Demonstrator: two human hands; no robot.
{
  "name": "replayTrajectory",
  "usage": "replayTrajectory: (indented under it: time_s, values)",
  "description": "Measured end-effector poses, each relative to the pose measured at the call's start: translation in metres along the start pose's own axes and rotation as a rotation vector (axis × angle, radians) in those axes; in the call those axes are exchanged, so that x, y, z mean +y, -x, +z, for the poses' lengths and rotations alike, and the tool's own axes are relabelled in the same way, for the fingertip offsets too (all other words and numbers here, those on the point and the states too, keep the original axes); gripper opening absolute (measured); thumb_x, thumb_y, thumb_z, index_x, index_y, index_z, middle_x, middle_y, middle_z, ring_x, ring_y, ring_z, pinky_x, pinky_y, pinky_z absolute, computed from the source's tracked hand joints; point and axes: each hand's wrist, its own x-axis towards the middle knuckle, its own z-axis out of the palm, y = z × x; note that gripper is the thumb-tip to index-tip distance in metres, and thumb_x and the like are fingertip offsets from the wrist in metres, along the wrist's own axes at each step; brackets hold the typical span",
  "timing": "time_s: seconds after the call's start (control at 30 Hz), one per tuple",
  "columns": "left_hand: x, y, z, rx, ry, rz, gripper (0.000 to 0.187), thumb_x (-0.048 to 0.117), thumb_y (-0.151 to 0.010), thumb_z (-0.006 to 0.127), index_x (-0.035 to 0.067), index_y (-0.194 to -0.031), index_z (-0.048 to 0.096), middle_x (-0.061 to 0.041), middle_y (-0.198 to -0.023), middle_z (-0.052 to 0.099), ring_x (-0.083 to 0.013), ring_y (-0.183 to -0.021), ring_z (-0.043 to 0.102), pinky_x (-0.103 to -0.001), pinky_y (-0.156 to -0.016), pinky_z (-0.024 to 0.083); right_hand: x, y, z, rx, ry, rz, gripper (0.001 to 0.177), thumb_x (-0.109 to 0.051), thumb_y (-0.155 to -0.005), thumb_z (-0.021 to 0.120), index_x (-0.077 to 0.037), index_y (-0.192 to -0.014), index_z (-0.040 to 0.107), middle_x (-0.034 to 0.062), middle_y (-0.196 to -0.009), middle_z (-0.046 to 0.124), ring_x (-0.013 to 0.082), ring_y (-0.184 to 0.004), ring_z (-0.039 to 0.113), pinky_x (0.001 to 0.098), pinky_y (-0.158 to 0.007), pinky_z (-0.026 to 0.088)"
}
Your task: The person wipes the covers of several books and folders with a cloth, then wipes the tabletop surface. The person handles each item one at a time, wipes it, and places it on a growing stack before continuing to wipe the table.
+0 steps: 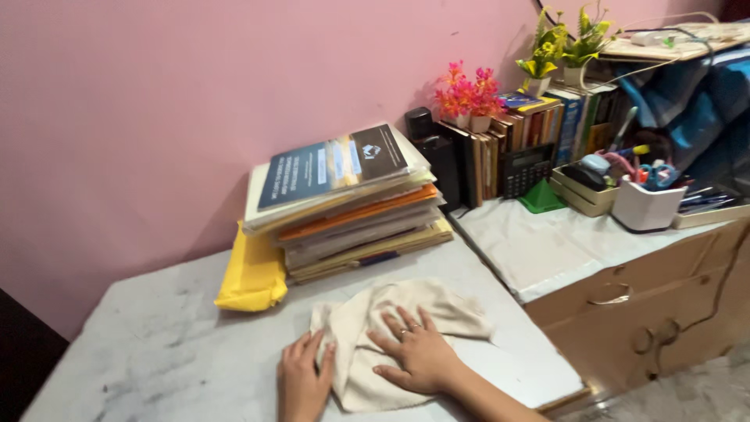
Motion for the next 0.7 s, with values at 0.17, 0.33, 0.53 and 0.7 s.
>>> replayTrajectory:
  time_s: [0.17, 0.33, 0.53, 0.7]
  values:
    - [-0.032, 0.003, 0.007, 0.042, 0.008, -0.144, 0.038, 0.03, -0.095, 0.063, 0.004, -0.12, 0.071, -0.017, -0.127, 0.066, -0.0387, -0.118, 0.059, -0.047, -0.1, 0.048, 0.06, -0.076, 0.011, -0.047, 0.108, 0.033, 0.073, -0.066, -0.096, 0.039, -0.029, -0.159, 0.035, 0.0123, -0.166, 0.027, 0.0366, -0.153, 0.022, 0.0595, -0.122, 0.01]
    - [-0.042, 0.008, 0.004, 0.058, 0.007, -0.262, 0.035, 0.033, -0.095, 0.061, 0.009, -0.118, 0.072, -0.014, -0.129, 0.067, -0.0355, -0.12, 0.06, -0.043, -0.097, 0.052, 0.139, -0.054, -0.014, -0.018, 0.249, 0.379, 0.072, -0.066, -0.098, 0.034, -0.029, -0.16, 0.026, 0.0114, -0.167, 0.022, 0.0363, -0.153, 0.02, 0.0625, -0.12, 0.013]
    - [-0.014, -0.001, 0.026, -0.025, 0.014, -0.064, 0.043, 0.035, -0.09, 0.066, 0.009, -0.123, 0.069, -0.015, -0.133, 0.063, -0.035, -0.121, 0.058, -0.047, -0.099, 0.047, 0.061, 0.012, 0.002, -0.029, 0.2, 0.121, 0.071, -0.064, -0.096, 0.04, -0.028, -0.156, 0.035, 0.0191, -0.163, 0.025, 0.0419, -0.15, 0.019, 0.0653, -0.117, 0.009]
    - [0.004, 0.002, 0.026, -0.012, 0.003, 0.135, 0.047, 0.036, -0.087, 0.068, 0.007, -0.125, 0.068, -0.016, -0.135, 0.061, -0.0364, -0.125, 0.056, -0.051, -0.106, 0.04, 0.016, -0.024, 0.001, 0.031, 0.002, -0.105, 0.07, -0.062, -0.099, 0.04, -0.023, -0.157, 0.041, 0.0201, -0.163, 0.032, 0.0454, -0.151, 0.024, 0.0654, -0.119, 0.011]
